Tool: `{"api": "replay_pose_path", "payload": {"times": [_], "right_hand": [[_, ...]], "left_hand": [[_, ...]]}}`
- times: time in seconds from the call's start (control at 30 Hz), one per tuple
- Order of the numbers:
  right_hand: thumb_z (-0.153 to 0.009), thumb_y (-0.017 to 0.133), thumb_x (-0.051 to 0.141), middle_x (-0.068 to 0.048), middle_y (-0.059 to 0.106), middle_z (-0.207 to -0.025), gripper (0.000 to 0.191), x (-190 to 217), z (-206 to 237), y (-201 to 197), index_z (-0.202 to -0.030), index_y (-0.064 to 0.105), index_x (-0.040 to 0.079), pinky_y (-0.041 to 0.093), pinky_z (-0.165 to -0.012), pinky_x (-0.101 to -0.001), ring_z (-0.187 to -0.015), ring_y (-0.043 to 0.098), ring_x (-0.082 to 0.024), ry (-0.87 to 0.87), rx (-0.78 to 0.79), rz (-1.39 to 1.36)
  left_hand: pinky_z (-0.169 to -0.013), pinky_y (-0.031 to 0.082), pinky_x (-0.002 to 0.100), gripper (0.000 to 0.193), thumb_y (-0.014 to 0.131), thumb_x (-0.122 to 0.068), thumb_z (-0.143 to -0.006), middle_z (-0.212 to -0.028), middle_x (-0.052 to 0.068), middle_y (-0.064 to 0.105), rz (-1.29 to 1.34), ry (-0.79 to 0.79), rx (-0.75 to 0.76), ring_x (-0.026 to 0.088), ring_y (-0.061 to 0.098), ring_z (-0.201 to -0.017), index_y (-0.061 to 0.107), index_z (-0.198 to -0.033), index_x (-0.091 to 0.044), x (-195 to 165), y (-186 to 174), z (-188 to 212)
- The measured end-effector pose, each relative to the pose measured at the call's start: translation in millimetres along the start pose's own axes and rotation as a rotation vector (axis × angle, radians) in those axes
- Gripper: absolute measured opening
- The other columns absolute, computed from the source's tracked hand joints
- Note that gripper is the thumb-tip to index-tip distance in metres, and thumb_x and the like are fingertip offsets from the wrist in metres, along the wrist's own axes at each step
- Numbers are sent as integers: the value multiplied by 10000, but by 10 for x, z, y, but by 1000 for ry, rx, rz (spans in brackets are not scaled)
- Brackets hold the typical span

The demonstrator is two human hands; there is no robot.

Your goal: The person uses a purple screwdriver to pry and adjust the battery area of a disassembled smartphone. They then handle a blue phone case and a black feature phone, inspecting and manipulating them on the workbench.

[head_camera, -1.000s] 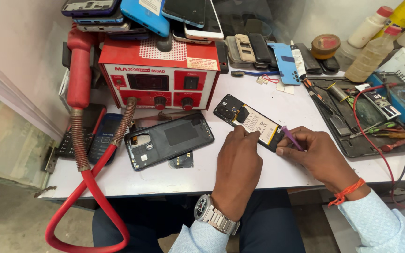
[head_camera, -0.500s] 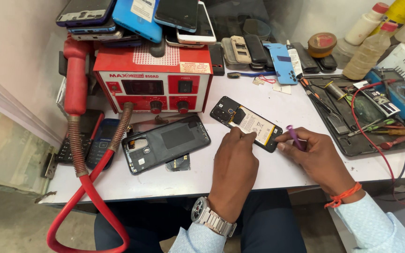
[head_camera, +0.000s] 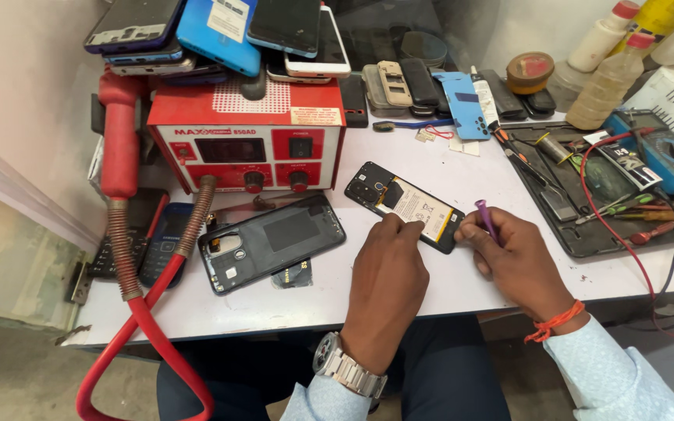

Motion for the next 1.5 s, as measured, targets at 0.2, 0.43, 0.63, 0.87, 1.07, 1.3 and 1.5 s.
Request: {"api": "replay_pose_path", "payload": {"times": [0.2,0.43,0.63,0.87,1.07,1.3,1.5], "right_hand": [[-889,747,93,-3,633,-686,186,-44,108,-89,-1043,795,1,339,-469,-230,-537,438,-53,-16,-8,-28],[-867,747,77,1,675,-696,206,-69,141,-113,-1052,808,8,396,-497,-226,-561,486,-54,-44,29,50],[-890,743,68,-4,650,-702,147,-112,156,-98,-1011,796,2,393,-508,-231,-576,476,-58,-47,17,79],[-873,735,38,5,723,-919,158,-30,219,-99,-1022,755,-9,523,-742,-176,-830,633,-12,-365,39,112],[-874,736,54,15,720,-905,241,-15,235,-89,-1105,709,-12,517,-691,-173,-796,613,-9,-245,10,-5],[-908,732,90,33,662,-768,221,5,295,-149,-1114,732,8,382,-536,-178,-631,486,1,-112,-67,-55],[-919,720,109,49,585,-686,194,18,323,-248,-1074,748,-5,318,-480,-193,-550,432,-18,-88,-70,-207]], "left_hand": [[-794,519,446,165,653,-88,-909,-947,134,650,24,13,19,321,640,-919,721,-1043,-20,-70,10,2],[-802,522,435,156,662,-91,-909,-944,120,652,4,-12,40,305,644,-923,727,-1037,-30,-38,69,18],[-810,524,428,163,661,-81,-903,-948,118,654,24,-15,42,302,643,-931,733,-1042,-35,-28,76,35],[-775,529,428,129,688,-102,-897,-933,106,657,88,2,33,300,660,-897,738,-1000,-43,-106,-11,47],[-741,541,411,116,704,-148,-875,-912,60,694,219,-100,181,281,685,-793,753,-968,-99,-127,-48,63],[-777,529,448,104,645,-67,-925,-988,140,670,69,-11,-62,346,666,-899,711,-989,-20,-128,-25,100],[-775,539,411,128,691,-85,-917,-983,126,670,183,-7,-74,321,675,-899,726,-1019,-15,-220,-281,274]]}}
Point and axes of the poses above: each hand's wrist, its own z-axis away from the middle knuckle, its own y-axis out of the palm, x = y × z, the point moved 3 cm from there along -z, towards the middle knuckle
